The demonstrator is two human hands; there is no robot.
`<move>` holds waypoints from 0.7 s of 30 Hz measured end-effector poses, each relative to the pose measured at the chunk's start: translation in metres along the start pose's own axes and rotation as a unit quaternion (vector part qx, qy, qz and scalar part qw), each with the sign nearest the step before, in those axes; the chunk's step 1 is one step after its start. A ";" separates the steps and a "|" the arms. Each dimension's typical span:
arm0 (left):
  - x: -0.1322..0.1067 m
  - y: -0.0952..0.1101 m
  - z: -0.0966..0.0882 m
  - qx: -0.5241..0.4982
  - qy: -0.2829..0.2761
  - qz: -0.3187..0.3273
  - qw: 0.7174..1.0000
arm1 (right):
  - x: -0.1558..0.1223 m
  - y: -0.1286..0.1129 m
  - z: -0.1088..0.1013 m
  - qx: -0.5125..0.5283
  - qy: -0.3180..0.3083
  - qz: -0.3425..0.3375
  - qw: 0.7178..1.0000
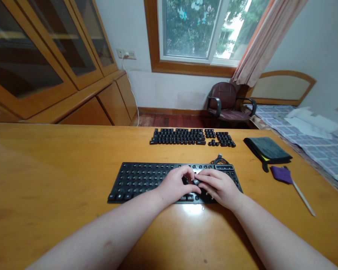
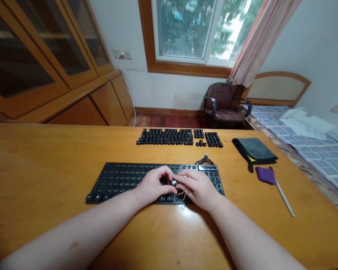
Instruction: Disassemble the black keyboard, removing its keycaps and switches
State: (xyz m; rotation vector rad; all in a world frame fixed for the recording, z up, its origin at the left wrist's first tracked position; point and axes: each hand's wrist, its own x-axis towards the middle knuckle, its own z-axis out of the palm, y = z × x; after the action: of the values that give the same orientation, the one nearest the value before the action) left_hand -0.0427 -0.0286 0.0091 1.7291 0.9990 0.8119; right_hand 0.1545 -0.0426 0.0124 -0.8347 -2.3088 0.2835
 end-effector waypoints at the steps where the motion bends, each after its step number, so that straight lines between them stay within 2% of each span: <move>1: 0.000 0.000 0.000 0.003 0.001 0.001 1.000 | 0.000 -0.001 0.001 0.002 -0.002 0.001 1.000; 3: -0.001 -0.001 0.000 -0.008 0.007 0.003 1.000 | -0.001 -0.002 0.003 0.007 0.003 0.009 1.000; 6: 0.000 -0.003 0.001 -0.046 0.027 0.009 0.999 | 0.000 -0.004 -0.002 -0.015 0.050 0.041 0.998; 8: 0.001 -0.004 0.002 -0.071 0.037 0.011 0.997 | 0.006 0.000 -0.012 -0.060 0.087 0.086 0.991; 10: 0.001 -0.004 0.002 -0.084 0.040 0.009 0.996 | 0.017 0.012 -0.024 -0.120 0.097 0.144 0.977; 12: 0.001 -0.003 0.002 -0.086 0.039 0.007 0.995 | 0.031 0.033 -0.035 -0.177 0.068 0.193 0.963; 15: 0.000 -0.001 0.002 -0.078 0.041 0.006 0.996 | 0.051 0.073 -0.040 -0.247 -0.017 0.266 0.932; 18: 0.000 -0.001 0.002 -0.071 0.043 -0.001 0.997 | 0.059 0.104 -0.031 -0.236 -0.086 0.311 0.917; 21: 0.000 -0.003 0.002 -0.072 0.041 -0.006 0.997 | 0.056 0.118 -0.019 -0.215 -0.091 0.327 0.916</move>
State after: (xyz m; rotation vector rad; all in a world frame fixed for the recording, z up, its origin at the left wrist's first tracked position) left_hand -0.0415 -0.0286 0.0061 1.5770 0.9791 0.9305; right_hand 0.1926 0.0839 0.0081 -1.8769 -2.2168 0.1362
